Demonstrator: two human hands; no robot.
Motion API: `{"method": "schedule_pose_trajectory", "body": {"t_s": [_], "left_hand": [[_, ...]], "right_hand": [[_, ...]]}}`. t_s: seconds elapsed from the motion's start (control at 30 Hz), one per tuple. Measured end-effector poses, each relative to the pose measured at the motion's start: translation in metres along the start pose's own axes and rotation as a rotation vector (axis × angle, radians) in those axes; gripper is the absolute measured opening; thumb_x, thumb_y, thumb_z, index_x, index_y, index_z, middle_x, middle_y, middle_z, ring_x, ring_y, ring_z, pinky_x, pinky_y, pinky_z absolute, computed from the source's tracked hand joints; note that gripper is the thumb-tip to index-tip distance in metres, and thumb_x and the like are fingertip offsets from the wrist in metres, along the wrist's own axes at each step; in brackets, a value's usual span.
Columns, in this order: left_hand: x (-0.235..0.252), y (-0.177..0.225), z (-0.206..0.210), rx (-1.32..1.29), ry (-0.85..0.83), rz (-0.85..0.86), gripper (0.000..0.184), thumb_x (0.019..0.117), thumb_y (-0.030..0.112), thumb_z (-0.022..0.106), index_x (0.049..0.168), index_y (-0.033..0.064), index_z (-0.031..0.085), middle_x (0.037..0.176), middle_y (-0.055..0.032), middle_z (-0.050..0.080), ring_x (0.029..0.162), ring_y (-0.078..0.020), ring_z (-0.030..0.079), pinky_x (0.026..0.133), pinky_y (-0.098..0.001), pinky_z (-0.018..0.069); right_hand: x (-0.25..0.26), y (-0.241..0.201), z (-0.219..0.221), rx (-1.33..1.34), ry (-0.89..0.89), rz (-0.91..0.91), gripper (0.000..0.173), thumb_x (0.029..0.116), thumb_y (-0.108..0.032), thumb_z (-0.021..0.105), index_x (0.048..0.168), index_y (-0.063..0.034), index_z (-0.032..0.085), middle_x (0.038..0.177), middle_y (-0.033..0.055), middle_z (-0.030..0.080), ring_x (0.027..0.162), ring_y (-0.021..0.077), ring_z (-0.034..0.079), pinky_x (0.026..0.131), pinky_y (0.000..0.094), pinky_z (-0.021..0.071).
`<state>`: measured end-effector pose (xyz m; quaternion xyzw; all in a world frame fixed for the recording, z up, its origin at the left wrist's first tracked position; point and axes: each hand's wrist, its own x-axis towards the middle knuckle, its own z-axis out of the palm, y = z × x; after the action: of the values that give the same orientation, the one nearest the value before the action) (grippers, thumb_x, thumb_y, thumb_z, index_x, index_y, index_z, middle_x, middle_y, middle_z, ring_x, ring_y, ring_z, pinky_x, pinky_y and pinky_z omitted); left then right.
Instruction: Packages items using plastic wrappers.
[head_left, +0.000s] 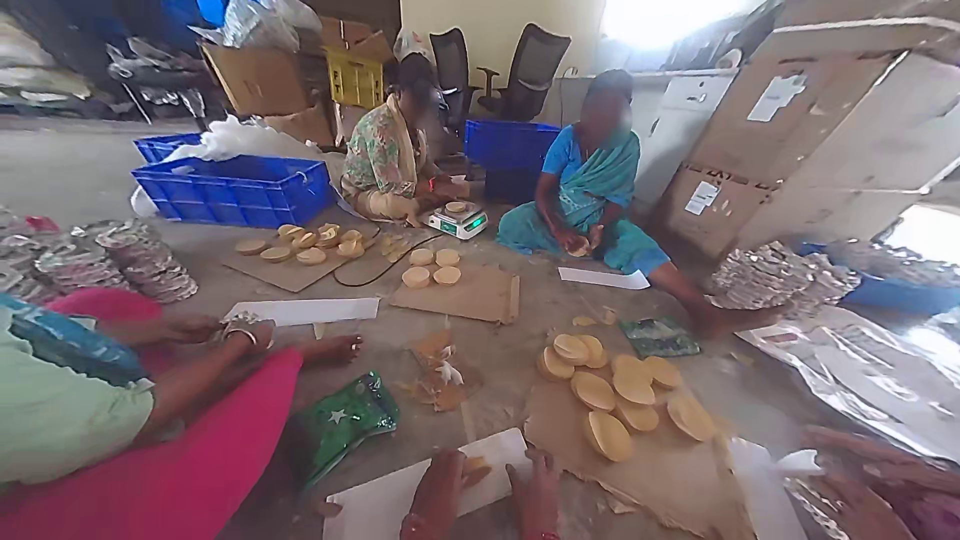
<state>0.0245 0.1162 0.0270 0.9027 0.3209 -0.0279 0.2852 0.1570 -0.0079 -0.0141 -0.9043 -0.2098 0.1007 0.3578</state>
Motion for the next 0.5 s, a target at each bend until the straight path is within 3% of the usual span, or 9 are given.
{"method": "schedule_pose_trajectory", "body": {"t_s": [0.07, 0.17, 0.27, 0.4, 0.5], "left_hand": [[-0.002, 0.002, -0.004, -0.012, -0.019, 0.001, 0.039, 0.1044, 0.013, 0.056, 0.143, 0.0038, 0.056, 0.142, -0.0239, 0.057, 0.135, -0.0411, 0.052, 0.113, -0.0482, 0.0429], [-0.008, 0.0, -0.01, -0.064, -0.001, 0.029, 0.047, 0.1034, 0.014, 0.056, 0.15, 0.0149, 0.053, 0.142, -0.0221, 0.058, 0.131, -0.0394, 0.056, 0.111, -0.0493, 0.0452], [-0.007, -0.006, -0.004, -0.15, 0.05, 0.06, 0.044, 0.0997, 0.013, 0.061, 0.143, 0.0142, 0.061, 0.135, -0.0216, 0.062, 0.125, -0.0366, 0.061, 0.108, -0.0486, 0.0485], [-0.004, -0.012, 0.002, -0.274, 0.071, 0.085, 0.042, 0.0965, 0.009, 0.063, 0.139, 0.009, 0.063, 0.131, -0.0249, 0.06, 0.113, -0.0375, 0.065, 0.099, -0.0492, 0.0539], [-0.004, -0.011, 0.003, -0.311, 0.047, 0.09, 0.043, 0.0964, 0.005, 0.063, 0.139, 0.0086, 0.062, 0.14, -0.0222, 0.058, 0.12, -0.0369, 0.064, 0.102, -0.0516, 0.0526]], "right_hand": [[0.003, -0.003, -0.004, -0.091, -0.064, 0.043, 0.06, 0.086, -0.026, 0.082, 0.131, 0.0079, 0.062, 0.145, 0.033, 0.051, 0.136, 0.0514, 0.046, 0.113, 0.058, 0.0402], [0.002, 0.001, -0.004, -0.138, -0.069, -0.076, 0.042, 0.0884, -0.025, 0.079, 0.117, 0.0055, 0.073, 0.13, 0.0308, 0.063, 0.129, 0.0518, 0.053, 0.11, 0.0623, 0.0416], [0.0, 0.002, -0.003, -0.152, -0.052, -0.141, 0.028, 0.0896, -0.022, 0.077, 0.108, -0.0006, 0.078, 0.12, 0.0258, 0.07, 0.124, 0.0485, 0.058, 0.105, 0.0632, 0.0446], [-0.002, 0.009, 0.009, 0.057, 0.103, -0.263, 0.024, 0.0815, -0.013, 0.081, 0.102, 0.0009, 0.078, 0.113, 0.0279, 0.07, 0.111, 0.0494, 0.064, 0.096, 0.0656, 0.0491], [-0.005, -0.005, 0.003, 0.301, 0.092, -0.209, 0.04, 0.077, -0.007, 0.084, 0.113, 0.0039, 0.072, 0.125, 0.0296, 0.064, 0.115, 0.0447, 0.063, 0.096, 0.0617, 0.0507]]}}
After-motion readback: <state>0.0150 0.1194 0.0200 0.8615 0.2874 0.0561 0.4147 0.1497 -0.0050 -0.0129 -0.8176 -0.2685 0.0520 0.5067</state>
